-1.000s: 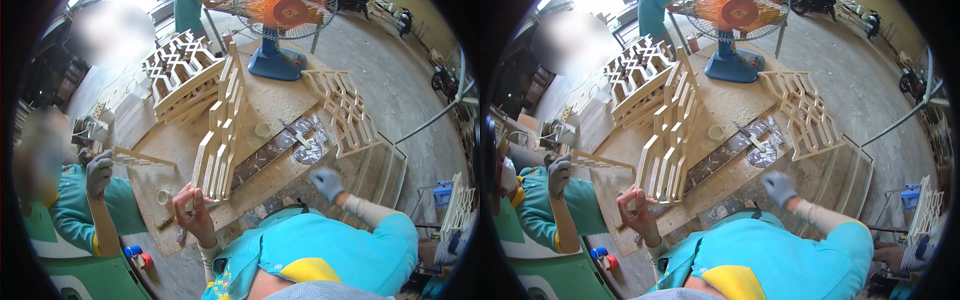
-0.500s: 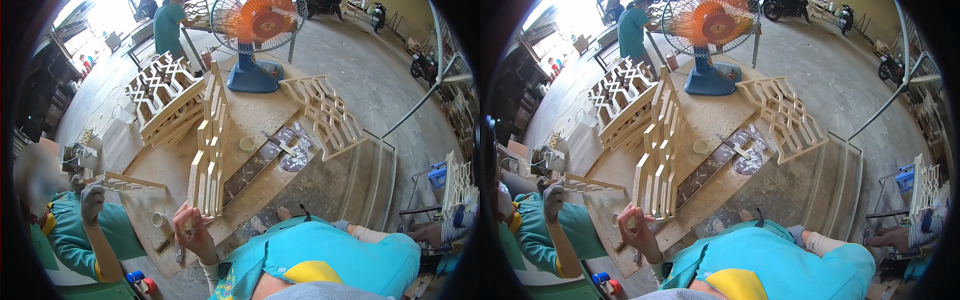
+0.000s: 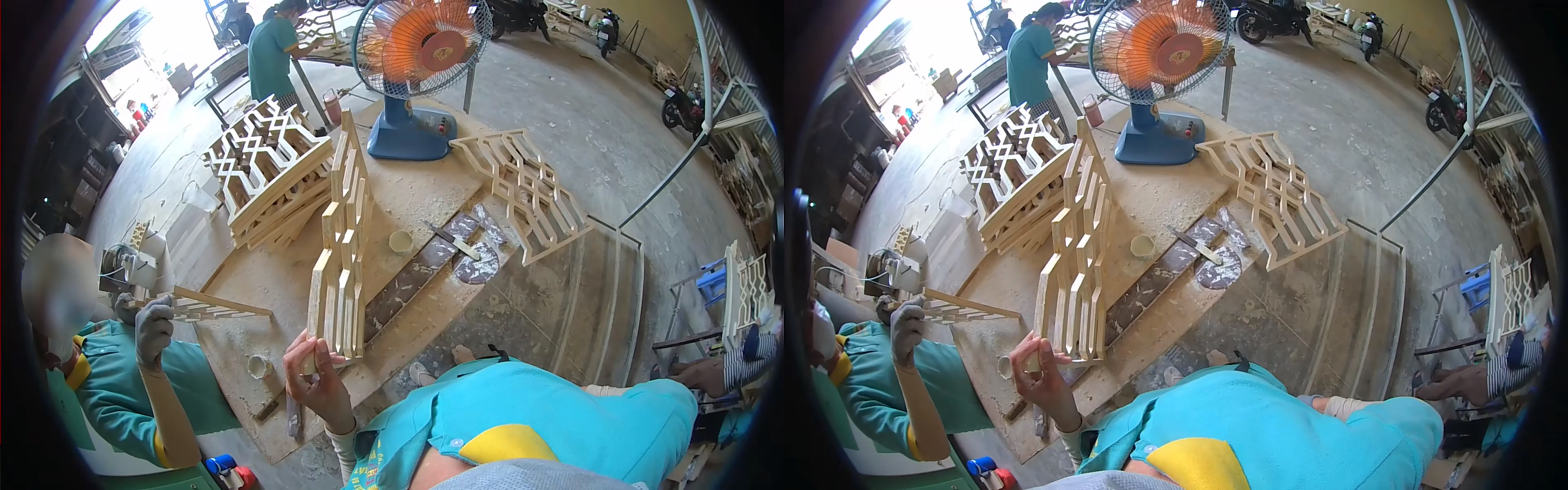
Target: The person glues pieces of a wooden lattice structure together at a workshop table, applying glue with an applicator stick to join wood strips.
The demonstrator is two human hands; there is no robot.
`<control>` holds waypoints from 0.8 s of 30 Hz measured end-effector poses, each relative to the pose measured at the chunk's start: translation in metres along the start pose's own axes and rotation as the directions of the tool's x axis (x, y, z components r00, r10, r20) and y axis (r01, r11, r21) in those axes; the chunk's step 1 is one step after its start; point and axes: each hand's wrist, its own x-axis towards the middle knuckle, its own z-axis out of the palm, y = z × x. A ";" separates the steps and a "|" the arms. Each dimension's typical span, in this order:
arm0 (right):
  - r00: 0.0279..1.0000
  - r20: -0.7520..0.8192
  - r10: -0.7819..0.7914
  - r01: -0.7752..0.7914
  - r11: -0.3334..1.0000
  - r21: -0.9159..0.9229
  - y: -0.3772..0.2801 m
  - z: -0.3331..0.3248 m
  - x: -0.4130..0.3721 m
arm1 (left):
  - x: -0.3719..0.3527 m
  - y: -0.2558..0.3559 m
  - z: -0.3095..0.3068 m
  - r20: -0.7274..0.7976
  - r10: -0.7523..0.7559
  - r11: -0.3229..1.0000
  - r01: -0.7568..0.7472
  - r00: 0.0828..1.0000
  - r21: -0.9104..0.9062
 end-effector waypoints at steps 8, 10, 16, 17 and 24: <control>0.994 -0.108 0.037 -0.042 0.998 -0.048 -0.011 0.010 0.021 | 0.002 0.000 -0.003 0.001 -0.021 1.000 0.021 1.000 0.013; 0.990 -0.130 0.046 -0.053 0.997 -0.057 -0.012 0.011 0.026 | 0.003 0.000 -0.003 0.005 -0.008 1.000 0.008 1.000 0.017; 0.981 -0.180 0.076 -0.089 0.994 -0.065 -0.011 0.016 0.038 | 0.004 -0.001 -0.002 -0.009 0.008 1.000 -0.008 1.000 -0.001; 0.980 -0.185 0.080 -0.093 0.994 -0.063 -0.010 0.017 0.039 | 0.004 -0.002 -0.002 -0.013 0.002 1.000 -0.002 1.000 0.001; 0.970 -0.216 0.111 -0.130 0.989 -0.074 -0.007 0.021 0.045 | 0.003 -0.002 -0.001 -0.033 -0.020 1.000 0.020 0.999 0.006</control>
